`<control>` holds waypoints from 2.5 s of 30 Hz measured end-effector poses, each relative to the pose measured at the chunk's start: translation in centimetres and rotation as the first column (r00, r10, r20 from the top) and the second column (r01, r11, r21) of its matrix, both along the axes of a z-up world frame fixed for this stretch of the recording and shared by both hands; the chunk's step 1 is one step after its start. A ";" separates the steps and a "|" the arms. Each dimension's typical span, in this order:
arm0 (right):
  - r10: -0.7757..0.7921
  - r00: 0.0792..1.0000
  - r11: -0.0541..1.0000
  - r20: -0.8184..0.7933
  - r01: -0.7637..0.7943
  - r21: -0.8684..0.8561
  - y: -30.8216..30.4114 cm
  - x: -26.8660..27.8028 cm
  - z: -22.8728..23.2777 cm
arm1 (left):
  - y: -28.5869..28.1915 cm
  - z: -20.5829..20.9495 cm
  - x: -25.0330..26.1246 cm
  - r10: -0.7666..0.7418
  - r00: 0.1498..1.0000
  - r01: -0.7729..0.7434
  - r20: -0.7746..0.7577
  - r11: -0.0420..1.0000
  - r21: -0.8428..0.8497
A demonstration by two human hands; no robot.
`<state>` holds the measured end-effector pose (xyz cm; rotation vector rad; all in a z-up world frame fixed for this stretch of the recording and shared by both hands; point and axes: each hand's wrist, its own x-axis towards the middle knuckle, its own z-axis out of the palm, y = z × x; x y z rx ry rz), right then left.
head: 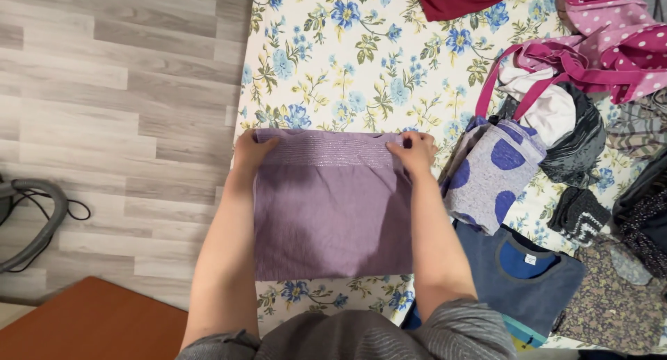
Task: Folding various laundry items including a tank top, sweater, shorts, and cloth on a bed.
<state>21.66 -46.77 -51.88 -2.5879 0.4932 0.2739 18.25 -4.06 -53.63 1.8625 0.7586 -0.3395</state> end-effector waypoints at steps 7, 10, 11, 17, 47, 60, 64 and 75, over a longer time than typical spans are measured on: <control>0.051 0.917 0.759 -0.395 0.222 0.612 -5.6 4.6 2.4 | 1.1 2.1 3.7 -0.293 0.950 0.293 0.111 0.956 0.015; 0.237 0.957 0.886 -0.166 -0.143 0.441 -6.6 6.6 5.1 | 0.1 6.8 6.4 -0.470 0.861 0.425 0.194 0.875 0.233; 0.235 0.957 0.888 -0.170 -0.140 0.438 -6.2 6.7 6.9 | -0.5 9.1 6.7 -0.471 0.861 0.427 0.193 0.875 0.229; 0.521 0.814 0.843 0.256 -0.538 -0.003 -5.8 0.6 13.2 | -2.2 16.7 2.2 -0.741 0.538 0.419 0.403 0.649 0.635; 0.601 0.798 0.773 -0.042 -0.594 -0.224 4.4 -14.9 3.1 | -10.1 4.2 -12.0 -0.768 0.629 0.441 0.120 0.480 0.759; 0.561 0.826 0.827 0.057 -0.562 0.002 8.9 -18.3 3.9 | -5.1 6.5 -16.2 0.254 0.966 -0.203 -0.040 0.656 -0.727; 0.205 0.977 0.647 0.058 -0.180 0.741 5.9 -23.9 -10.4 | -16.0 11.0 -14.6 -0.157 0.980 0.199 0.125 0.680 -0.705; -0.353 0.645 -0.326 -0.677 0.594 0.736 -2.0 -27.5 -2.6 | -36.6 -3.2 -14.7 -0.146 0.987 0.146 0.065 0.652 -0.744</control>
